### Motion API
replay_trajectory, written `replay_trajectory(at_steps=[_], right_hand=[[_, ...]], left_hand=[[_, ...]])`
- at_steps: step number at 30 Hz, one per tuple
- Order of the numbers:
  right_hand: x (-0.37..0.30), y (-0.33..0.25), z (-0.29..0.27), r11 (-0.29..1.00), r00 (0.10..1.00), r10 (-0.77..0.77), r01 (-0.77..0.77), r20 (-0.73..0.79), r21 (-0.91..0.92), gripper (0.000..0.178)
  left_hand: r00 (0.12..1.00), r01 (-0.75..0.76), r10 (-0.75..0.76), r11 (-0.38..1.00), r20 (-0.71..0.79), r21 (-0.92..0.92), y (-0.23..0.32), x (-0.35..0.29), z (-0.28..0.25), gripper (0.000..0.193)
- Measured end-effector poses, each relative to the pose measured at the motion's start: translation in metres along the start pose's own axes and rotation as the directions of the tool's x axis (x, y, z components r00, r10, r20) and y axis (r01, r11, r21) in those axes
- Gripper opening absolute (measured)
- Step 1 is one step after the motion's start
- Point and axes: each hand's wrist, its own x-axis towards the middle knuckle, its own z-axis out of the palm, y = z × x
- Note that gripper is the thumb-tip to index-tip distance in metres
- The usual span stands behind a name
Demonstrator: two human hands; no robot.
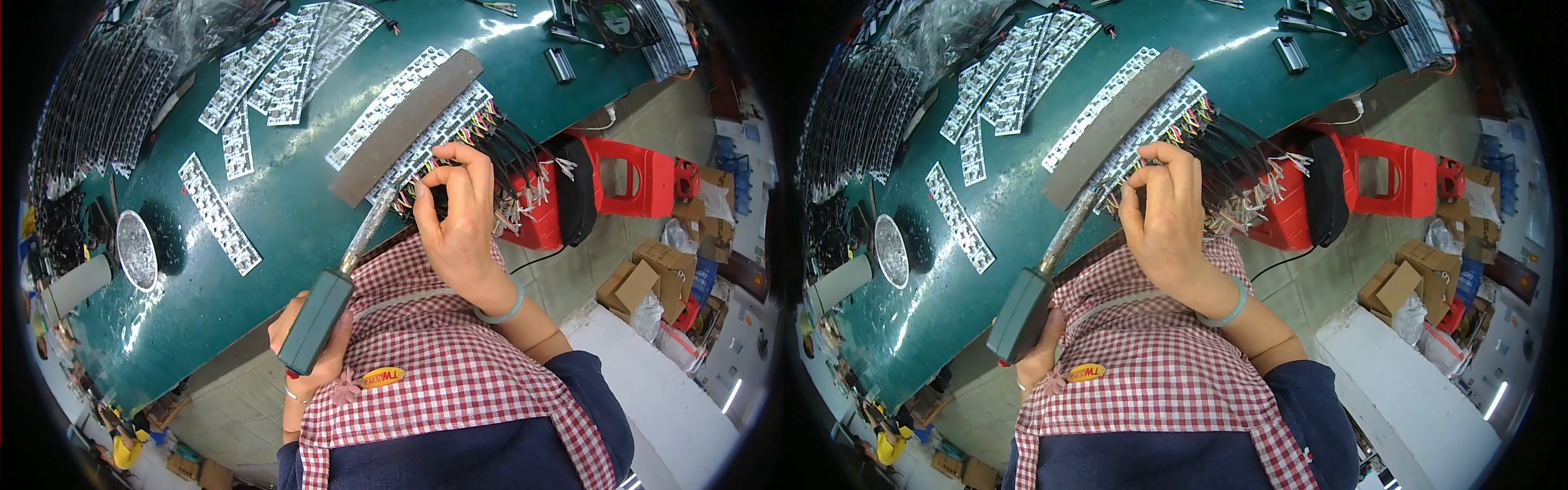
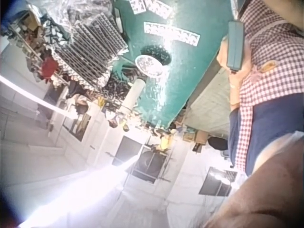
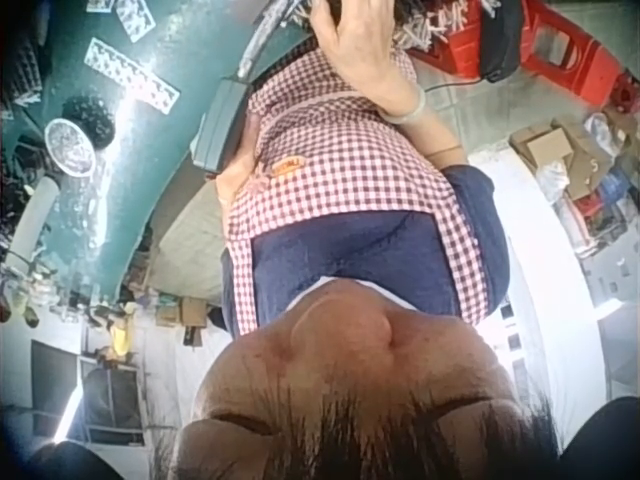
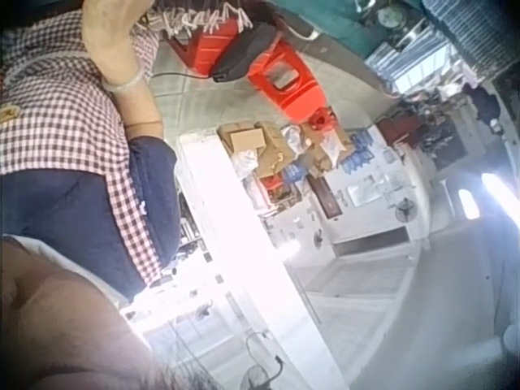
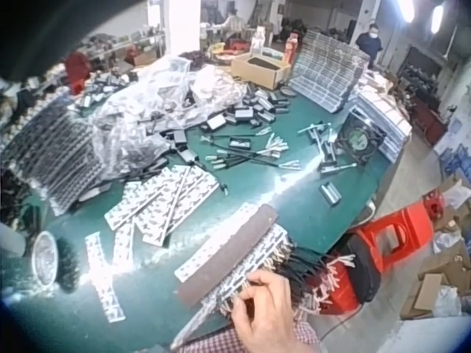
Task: The person solders wires to circuit board strips using a soldering gun, then sets down the tool and fits additional circuit board strips onto the assembly by hand.
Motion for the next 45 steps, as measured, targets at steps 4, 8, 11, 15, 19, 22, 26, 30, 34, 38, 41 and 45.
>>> replay_trajectory(at_steps=[4, 8, 11, 15, 19, 22, 26, 30, 34, 38, 41, 45], right_hand=[[0.000, 0.000, 0.002, 1.000, 1.000, 0.009, -0.009, -0.013, 0.017, 0.013], [-0.001, 0.000, 0.003, 1.000, 1.000, 0.020, -0.020, -0.020, 0.017, 0.014], [-0.001, 0.000, 0.003, 1.000, 1.000, 0.015, -0.015, -0.019, 0.009, 0.014], [-0.001, 0.000, 0.003, 1.000, 1.000, 0.018, -0.017, -0.021, 0.015, 0.014], [-0.001, 0.000, 0.004, 1.000, 0.999, 0.018, -0.018, -0.032, 0.003, 0.015], [0.000, 0.000, 0.003, 1.000, 0.999, 0.010, -0.010, -0.034, 0.002, 0.015], [-0.001, 0.000, 0.005, 1.000, 0.999, 0.011, -0.010, -0.043, 0.018, 0.014], [-0.001, -0.002, 0.006, 0.999, 0.998, 0.029, -0.027, -0.056, 0.043, 0.013], [-0.001, -0.001, 0.006, 0.999, 0.995, 0.028, -0.025, -0.091, 0.033, 0.011], [-0.002, -0.003, 0.008, 0.985, 0.987, 0.117, -0.101, -0.111, 0.138, 0.016], [-0.002, -0.004, 0.008, 0.979, 0.984, 0.143, -0.125, -0.104, 0.160, 0.016], [-0.002, -0.004, 0.007, 0.981, 0.985, 0.143, -0.129, -0.092, 0.147, 0.016]], left_hand=[[0.999, -0.031, 0.031, 0.999, -0.005, 0.021, 0.001, 0.000, 0.000, 0.022], [0.998, -0.035, 0.033, 0.998, 0.057, 0.045, 0.006, 0.007, 0.000, 0.022], [0.996, -0.004, 0.000, 0.999, 0.094, 0.042, 0.008, 0.010, 0.000, 0.023], [0.995, -0.004, 0.001, 1.000, 0.098, 0.022, 0.011, 0.011, 0.000, 0.024], [0.997, -0.002, -0.003, 0.998, 0.078, 0.065, 0.009, 0.009, 0.001, 0.020], [0.999, -0.029, 0.029, 0.999, -0.017, 0.014, -0.006, -0.003, -0.002, 0.022], [0.995, 0.051, -0.049, 0.998, -0.084, 0.031, -0.006, -0.007, -0.004, 0.024], [0.995, 0.042, -0.044, 0.999, -0.085, -0.025, -0.008, -0.006, -0.001, 0.024], [0.998, 0.027, -0.029, 0.999, -0.051, -0.028, -0.007, -0.004, -0.002, 0.026], [0.996, 0.050, -0.055, 0.997, -0.077, -0.061, -0.006, -0.004, -0.001, 0.027], [0.996, 0.053, -0.056, 0.997, -0.071, -0.050, -0.005, -0.003, -0.002, 0.027], [0.995, 0.052, -0.058, 0.997, -0.082, -0.064, -0.004, -0.002, -0.001, 0.027]])
